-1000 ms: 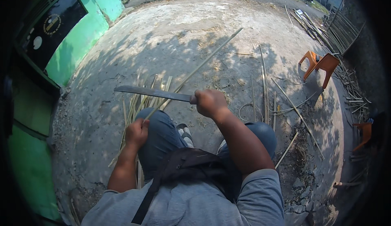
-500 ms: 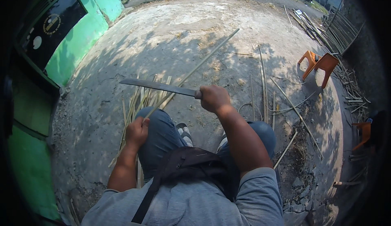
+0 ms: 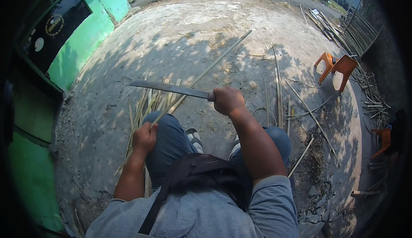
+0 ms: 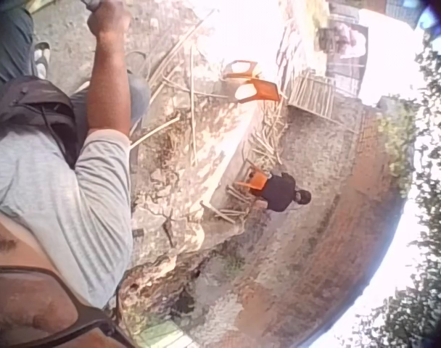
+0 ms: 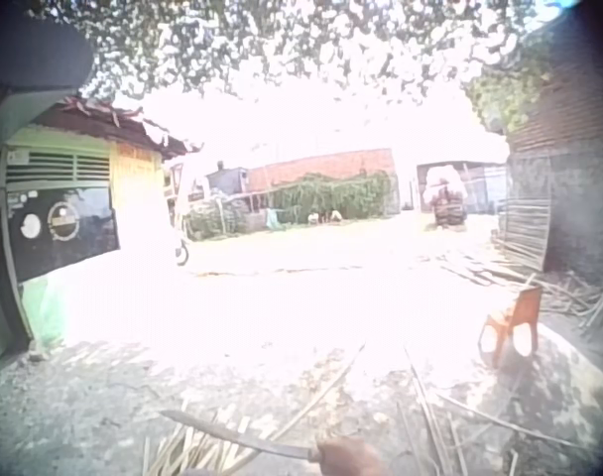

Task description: The person shaves bamboo strips along their length using a machete.

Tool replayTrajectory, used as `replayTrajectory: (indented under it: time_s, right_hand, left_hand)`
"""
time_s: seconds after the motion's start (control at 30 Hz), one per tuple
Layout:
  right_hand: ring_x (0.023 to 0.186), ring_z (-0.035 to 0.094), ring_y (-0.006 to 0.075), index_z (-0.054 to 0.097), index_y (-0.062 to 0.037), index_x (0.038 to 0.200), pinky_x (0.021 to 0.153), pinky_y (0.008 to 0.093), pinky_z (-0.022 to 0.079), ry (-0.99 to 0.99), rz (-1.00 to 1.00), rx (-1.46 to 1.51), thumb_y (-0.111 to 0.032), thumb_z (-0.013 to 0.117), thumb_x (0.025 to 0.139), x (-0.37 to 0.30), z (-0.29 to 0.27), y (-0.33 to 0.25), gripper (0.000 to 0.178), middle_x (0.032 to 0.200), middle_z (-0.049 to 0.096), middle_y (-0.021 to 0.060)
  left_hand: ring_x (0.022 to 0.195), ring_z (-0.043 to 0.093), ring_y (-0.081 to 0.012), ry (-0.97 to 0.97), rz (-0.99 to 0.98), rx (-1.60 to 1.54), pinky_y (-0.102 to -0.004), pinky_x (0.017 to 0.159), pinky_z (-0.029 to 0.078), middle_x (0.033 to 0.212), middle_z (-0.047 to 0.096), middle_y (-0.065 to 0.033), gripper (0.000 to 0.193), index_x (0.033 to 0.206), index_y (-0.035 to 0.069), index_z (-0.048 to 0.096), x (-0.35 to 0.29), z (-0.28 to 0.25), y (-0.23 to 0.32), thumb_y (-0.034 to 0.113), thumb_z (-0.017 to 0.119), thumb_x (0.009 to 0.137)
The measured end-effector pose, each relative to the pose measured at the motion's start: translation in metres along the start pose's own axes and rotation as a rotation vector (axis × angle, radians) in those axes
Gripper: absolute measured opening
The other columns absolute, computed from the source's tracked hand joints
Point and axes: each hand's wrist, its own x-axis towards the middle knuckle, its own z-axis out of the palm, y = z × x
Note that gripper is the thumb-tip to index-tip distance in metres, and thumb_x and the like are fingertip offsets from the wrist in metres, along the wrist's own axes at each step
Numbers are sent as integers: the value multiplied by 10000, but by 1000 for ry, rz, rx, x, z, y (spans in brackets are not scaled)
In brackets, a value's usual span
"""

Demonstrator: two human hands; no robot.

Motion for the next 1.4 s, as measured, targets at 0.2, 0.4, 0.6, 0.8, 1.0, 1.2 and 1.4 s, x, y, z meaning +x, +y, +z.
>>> replayTrajectory:
  time_s: [0.2, 0.4, 0.6, 0.8, 1.0, 1.2, 1.4]
  right_hand:
    - [920, 749, 387, 774, -139, 972, 824, 513, 592, -12, 21, 11, -314, 671, 969, 1, -3, 0, 203, 928, 761, 162]
    - [917, 748, 387, 777, -148, 955, 822, 513, 590, 18, 3, 10, -352, 678, 980, 5, 2, 10, 229, 927, 764, 158]
    - [917, 750, 375, 785, -171, 938, 823, 502, 591, 57, 69, -15, -357, 681, 985, 5, -4, 21, 218, 921, 766, 153]
    - [921, 749, 366, 787, -190, 976, 816, 499, 585, 100, 158, 1, -380, 692, 985, -3, -11, 30, 213, 922, 765, 144]
    - [887, 750, 389, 776, -161, 992, 801, 515, 588, 29, -20, 18, -349, 637, 1010, -11, -9, -11, 234, 916, 761, 157]
    - [907, 756, 383, 791, -155, 970, 823, 510, 590, 50, 160, 49, -370, 658, 1013, 4, -16, 25, 256, 930, 773, 153]
    - [910, 753, 380, 790, -161, 981, 812, 502, 591, 144, 177, 53, -358, 674, 996, -1, -8, 33, 229, 947, 772, 152]
  left_hand:
    - [767, 670, -504, -2, 4, -10, -600, 651, 505, 812, 689, -214, 433, 866, 66, 611, -2, 2, -3, 446, 596, 1072]
    - [762, 671, -500, 9, 5, 2, -592, 641, 507, 808, 688, -215, 427, 867, 68, 614, -1, 3, -1, 443, 600, 1071]
    - [762, 672, -501, 19, 16, 6, -590, 638, 508, 808, 686, -216, 403, 871, 67, 608, -3, 0, -1, 417, 606, 1072]
    - [761, 665, -509, -6, 24, 29, -595, 632, 502, 807, 678, -220, 407, 873, 68, 589, -2, -2, 2, 418, 591, 1080]
    - [750, 657, -511, -5, 9, 48, -595, 624, 493, 793, 666, -226, 409, 867, 73, 590, -3, 4, -5, 420, 582, 1084]
    - [757, 660, -507, 14, 32, 4, -584, 630, 497, 784, 663, -218, 415, 870, 77, 588, -2, 3, 0, 435, 587, 1079]
    - [759, 669, -498, -27, 4, 79, -586, 645, 510, 803, 677, -207, 436, 871, 66, 585, 0, 1, 2, 450, 584, 1077]
